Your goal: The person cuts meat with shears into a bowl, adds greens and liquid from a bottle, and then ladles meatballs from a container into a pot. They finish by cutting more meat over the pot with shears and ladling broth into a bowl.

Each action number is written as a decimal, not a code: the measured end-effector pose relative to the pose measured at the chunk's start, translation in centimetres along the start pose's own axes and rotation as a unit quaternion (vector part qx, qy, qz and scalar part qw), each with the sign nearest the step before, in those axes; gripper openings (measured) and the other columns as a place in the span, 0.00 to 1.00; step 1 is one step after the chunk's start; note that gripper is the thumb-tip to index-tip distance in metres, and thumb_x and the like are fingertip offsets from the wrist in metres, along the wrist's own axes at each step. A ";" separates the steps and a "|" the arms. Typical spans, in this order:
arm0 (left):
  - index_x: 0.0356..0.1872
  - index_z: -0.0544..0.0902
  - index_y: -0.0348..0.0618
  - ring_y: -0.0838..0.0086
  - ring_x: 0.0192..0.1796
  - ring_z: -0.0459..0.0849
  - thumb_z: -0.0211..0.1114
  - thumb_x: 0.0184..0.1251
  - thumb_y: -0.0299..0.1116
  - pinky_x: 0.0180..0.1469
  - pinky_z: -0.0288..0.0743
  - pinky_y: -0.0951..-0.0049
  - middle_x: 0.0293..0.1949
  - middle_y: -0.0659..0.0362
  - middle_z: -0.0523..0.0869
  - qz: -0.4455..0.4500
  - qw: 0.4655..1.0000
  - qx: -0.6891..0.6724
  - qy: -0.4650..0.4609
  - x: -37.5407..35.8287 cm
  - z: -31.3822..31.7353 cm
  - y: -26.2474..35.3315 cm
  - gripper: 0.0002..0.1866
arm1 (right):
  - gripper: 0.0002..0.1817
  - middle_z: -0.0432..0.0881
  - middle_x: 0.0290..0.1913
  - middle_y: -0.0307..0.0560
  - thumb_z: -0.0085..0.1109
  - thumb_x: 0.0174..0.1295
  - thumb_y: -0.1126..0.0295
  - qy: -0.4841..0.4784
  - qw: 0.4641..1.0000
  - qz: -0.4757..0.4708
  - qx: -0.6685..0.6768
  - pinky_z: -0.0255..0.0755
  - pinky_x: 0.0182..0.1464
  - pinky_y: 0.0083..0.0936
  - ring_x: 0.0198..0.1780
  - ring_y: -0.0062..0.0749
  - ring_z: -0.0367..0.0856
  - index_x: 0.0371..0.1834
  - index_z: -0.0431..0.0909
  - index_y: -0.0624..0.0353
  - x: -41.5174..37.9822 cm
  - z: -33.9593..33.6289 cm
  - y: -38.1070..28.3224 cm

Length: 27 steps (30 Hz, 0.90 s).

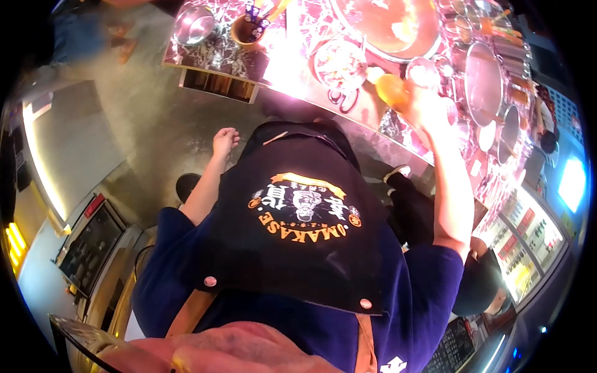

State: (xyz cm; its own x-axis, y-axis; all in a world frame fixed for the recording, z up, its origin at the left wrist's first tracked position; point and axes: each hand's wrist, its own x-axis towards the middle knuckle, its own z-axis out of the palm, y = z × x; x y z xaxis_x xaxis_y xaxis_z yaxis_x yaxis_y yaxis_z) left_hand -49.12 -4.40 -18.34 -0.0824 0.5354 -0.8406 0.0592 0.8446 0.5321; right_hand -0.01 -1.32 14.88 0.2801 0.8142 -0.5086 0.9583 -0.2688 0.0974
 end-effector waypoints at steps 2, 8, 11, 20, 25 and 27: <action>0.40 0.81 0.41 0.80 0.28 0.82 0.57 0.70 0.29 0.28 0.76 0.80 0.33 0.60 0.85 -0.004 1.000 0.012 0.011 -0.4 0.0 -0.3 0.05 | 0.28 0.85 0.45 0.55 0.68 0.56 0.57 0.022 0.985 0.036 0.168 0.76 0.49 0.34 0.48 0.39 0.84 0.59 0.74 0.55 0.1 2.6 4.5; 0.40 0.80 0.42 0.80 0.28 0.82 0.57 0.71 0.30 0.27 0.76 0.80 0.32 0.60 0.85 -0.026 0.997 0.009 0.068 -3.4 1.5 -0.9 0.05 | 0.21 0.82 0.52 0.44 0.63 0.64 0.61 0.301 0.793 0.089 0.523 0.73 0.52 0.24 0.50 0.27 0.80 0.59 0.76 0.56 5.1 2.9 15.2; 0.43 0.81 0.41 0.75 0.30 0.83 0.59 0.71 0.31 0.30 0.79 0.75 0.34 0.58 0.85 -0.005 0.998 -0.039 0.041 -4.2 2.8 -2.0 0.07 | 0.23 0.82 0.51 0.54 0.62 0.58 0.66 0.366 0.862 -0.166 0.309 0.75 0.56 0.34 0.49 0.45 0.82 0.59 0.78 0.55 12.8 6.5 27.3; 0.53 0.79 0.39 0.75 0.38 0.85 0.59 0.73 0.33 0.40 0.79 0.76 0.41 0.57 0.87 0.102 0.991 -0.054 -0.072 -12.0 18.7 8.1 0.13 | 0.29 0.84 0.45 0.55 0.69 0.55 0.54 0.499 0.741 0.207 0.399 0.75 0.50 0.37 0.48 0.37 0.82 0.52 0.77 0.66 20.0 3.8 29.3; 0.51 0.79 0.37 0.70 0.39 0.86 0.60 0.72 0.31 0.40 0.82 0.74 0.43 0.54 0.86 0.147 0.970 -0.127 -0.149 -13.3 26.1 12.8 0.12 | 0.29 0.85 0.41 0.59 0.72 0.50 0.54 0.536 0.727 0.180 0.389 0.78 0.48 0.39 0.44 0.43 0.85 0.47 0.80 0.68 23.7 7.7 32.8; 0.46 0.79 0.36 0.67 0.37 0.86 0.61 0.70 0.29 0.39 0.84 0.72 0.38 0.54 0.85 0.168 0.963 -0.149 -0.147 -11.9 26.3 12.9 0.08 | 0.26 0.86 0.37 0.61 0.71 0.48 0.54 0.564 0.684 0.157 0.435 0.78 0.49 0.39 0.42 0.46 0.86 0.41 0.82 0.68 22.7 7.3 29.5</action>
State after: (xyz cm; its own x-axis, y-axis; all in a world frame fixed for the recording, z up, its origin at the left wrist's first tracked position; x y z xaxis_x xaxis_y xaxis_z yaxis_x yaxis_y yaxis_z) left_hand -21.21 -0.01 -4.17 0.1793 0.7911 -0.5848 -0.2576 0.6114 0.7482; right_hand 34.17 5.43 -0.02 0.8004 0.3945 0.4514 0.5812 -0.3262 -0.7455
